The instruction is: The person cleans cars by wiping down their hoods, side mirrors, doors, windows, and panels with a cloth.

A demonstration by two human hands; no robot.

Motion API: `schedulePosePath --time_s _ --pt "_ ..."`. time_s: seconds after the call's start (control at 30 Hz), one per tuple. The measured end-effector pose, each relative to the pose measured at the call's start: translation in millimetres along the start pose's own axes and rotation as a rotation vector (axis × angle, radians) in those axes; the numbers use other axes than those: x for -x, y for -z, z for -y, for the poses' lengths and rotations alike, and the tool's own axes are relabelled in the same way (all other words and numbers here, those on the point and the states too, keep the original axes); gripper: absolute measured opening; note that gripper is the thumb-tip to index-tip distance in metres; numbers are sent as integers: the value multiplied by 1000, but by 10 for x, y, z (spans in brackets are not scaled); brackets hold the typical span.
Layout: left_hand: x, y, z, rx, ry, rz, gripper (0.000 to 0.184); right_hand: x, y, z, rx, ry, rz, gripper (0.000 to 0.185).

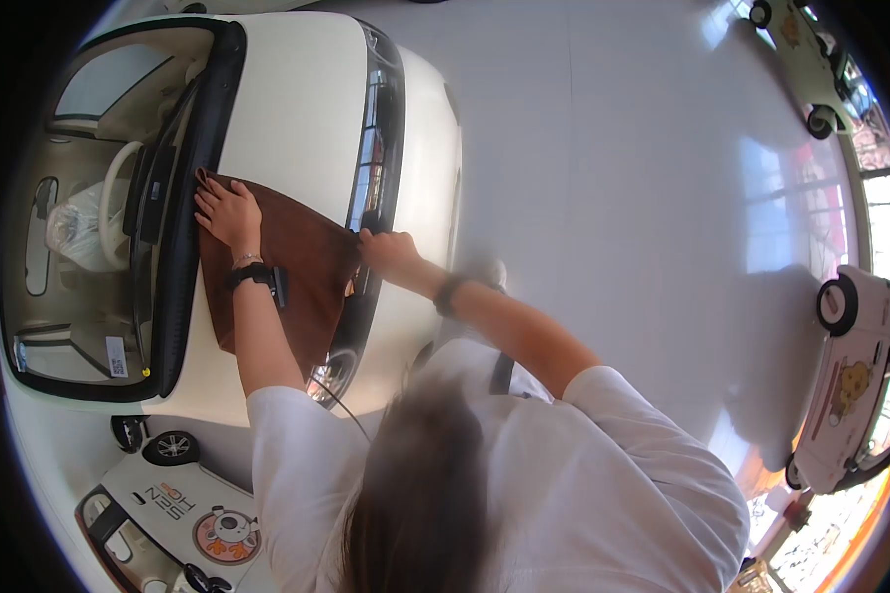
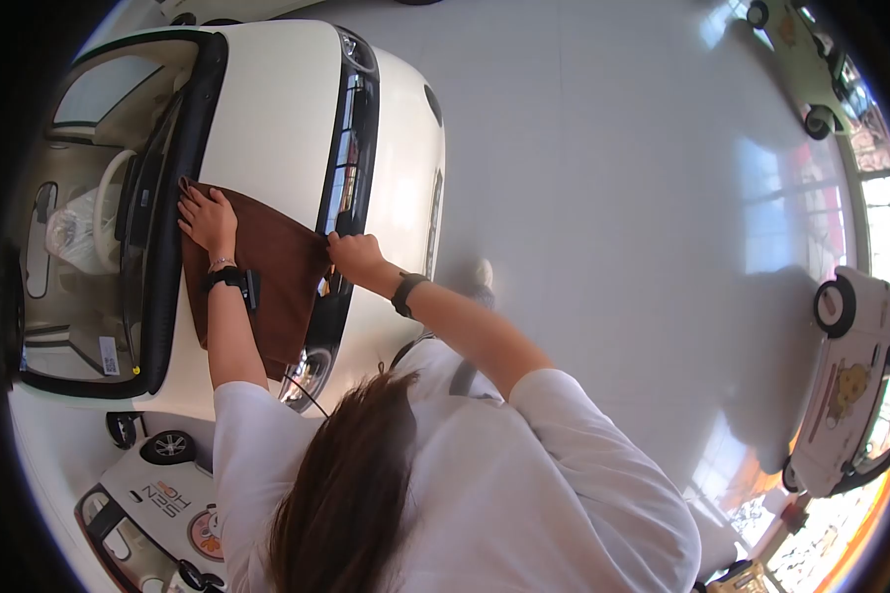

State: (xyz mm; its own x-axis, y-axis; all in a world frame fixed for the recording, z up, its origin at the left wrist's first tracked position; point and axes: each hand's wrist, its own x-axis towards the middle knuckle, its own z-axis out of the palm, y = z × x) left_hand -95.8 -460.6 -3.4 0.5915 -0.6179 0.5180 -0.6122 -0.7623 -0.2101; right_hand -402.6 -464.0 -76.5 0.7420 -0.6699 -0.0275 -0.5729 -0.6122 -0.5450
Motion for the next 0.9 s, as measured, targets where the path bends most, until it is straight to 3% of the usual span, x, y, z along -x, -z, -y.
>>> schedulePosePath --time_s 0.4,0.77,0.9 --pt "-1632 -849 -1412 -118 33 -46 61 -2185 658 -1183 125 -61 154 20" --pt "-2457 -1240 -2328 -59 -1 -58 60 -3227 784 -2012 72 -72 86 32" --pt "-2819 -1449 -2614 -98 27 -67 60 -3743 937 -2279 6 -53 122 28"
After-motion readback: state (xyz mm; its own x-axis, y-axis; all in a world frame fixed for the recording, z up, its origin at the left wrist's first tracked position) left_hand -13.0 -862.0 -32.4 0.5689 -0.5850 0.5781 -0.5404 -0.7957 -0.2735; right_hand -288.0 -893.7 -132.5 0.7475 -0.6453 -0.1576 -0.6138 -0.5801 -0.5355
